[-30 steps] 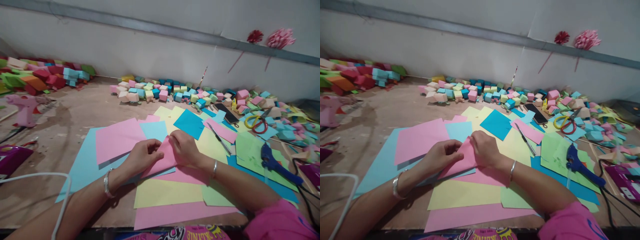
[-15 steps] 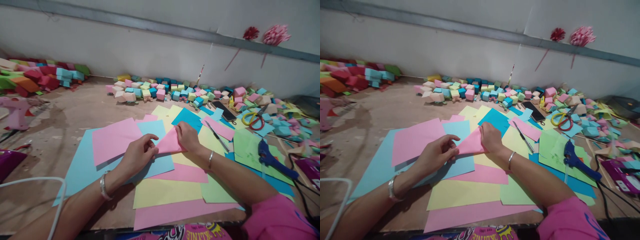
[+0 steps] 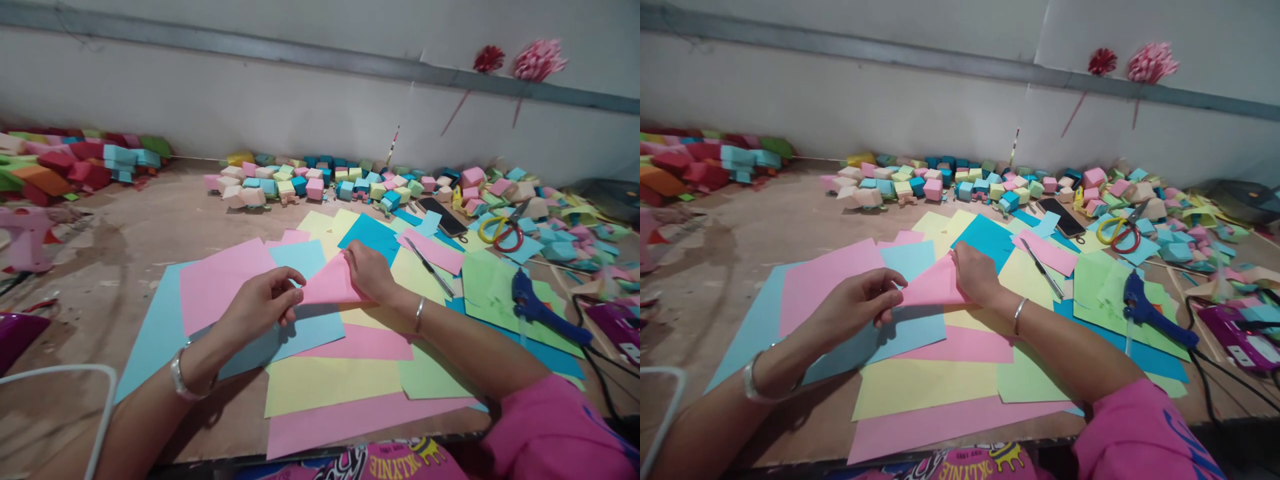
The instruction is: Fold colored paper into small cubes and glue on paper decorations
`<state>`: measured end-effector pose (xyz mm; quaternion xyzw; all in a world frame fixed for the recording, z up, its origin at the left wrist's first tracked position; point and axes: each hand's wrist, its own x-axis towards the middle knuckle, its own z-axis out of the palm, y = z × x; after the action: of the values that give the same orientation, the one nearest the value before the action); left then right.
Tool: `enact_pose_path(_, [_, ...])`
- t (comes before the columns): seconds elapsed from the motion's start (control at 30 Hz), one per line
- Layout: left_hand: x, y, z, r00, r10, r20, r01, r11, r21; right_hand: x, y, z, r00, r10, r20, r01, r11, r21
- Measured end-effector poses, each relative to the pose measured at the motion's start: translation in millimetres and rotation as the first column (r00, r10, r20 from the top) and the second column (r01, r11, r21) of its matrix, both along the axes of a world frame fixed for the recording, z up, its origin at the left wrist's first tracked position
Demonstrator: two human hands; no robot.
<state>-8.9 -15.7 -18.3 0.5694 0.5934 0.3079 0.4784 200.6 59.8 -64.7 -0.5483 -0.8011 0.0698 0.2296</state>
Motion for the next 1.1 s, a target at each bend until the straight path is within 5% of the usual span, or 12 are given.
enact_pose_path(0.23, [1, 3, -8.8, 0.997, 0.010, -0.078, -0.007, 0.999, 0.040, -1, -5, 4.8, 1.000, -0.016, 0.004, 0.016, 1.000, -0.009])
enact_pose_path(0.43, [1, 0, -0.4, 1.000, -0.004, -0.004, 0.004, 0.999, -0.034, -2, -6, 3.1, 0.993, -0.041, 0.107, 0.043, 0.999, -0.014])
enact_pose_path(0.6, [-4, 0, -5.0, 0.976, -0.132, -0.175, 0.143, 0.988, 0.051, -5, -9, 1.2, 0.975, 0.013, 0.220, -0.010, 1.000, -0.013])
enact_pose_path(0.73, [-6, -1, -7.2, 0.828, -0.293, -0.479, 0.342, 0.939, 0.017, -5, -8, 2.0, 0.954, 0.141, 0.263, -0.140, 0.990, -0.023])
enact_pose_path(0.9, [-9, -5, 0.3, 0.614, -0.302, -0.730, 0.456, 0.890, 0.015, -1, 1, 0.4, 0.937, 0.260, 0.235, -0.262, 0.965, -0.024])
enact_pose_path(1.0, [-4, 1, 3.4, 0.576, -0.202, -0.792, 0.572, 0.792, 0.214, 2, 6, -1.9, 0.931, 0.298, 0.210, -0.298, 0.954, -0.034])
enact_pose_path(1.1, [10, 17, -2.1, 0.604, -0.189, -0.774, 0.699, 0.592, 0.401, 4, 8, -3.0, 0.933, 0.305, 0.190, -0.304, 0.952, -0.033])
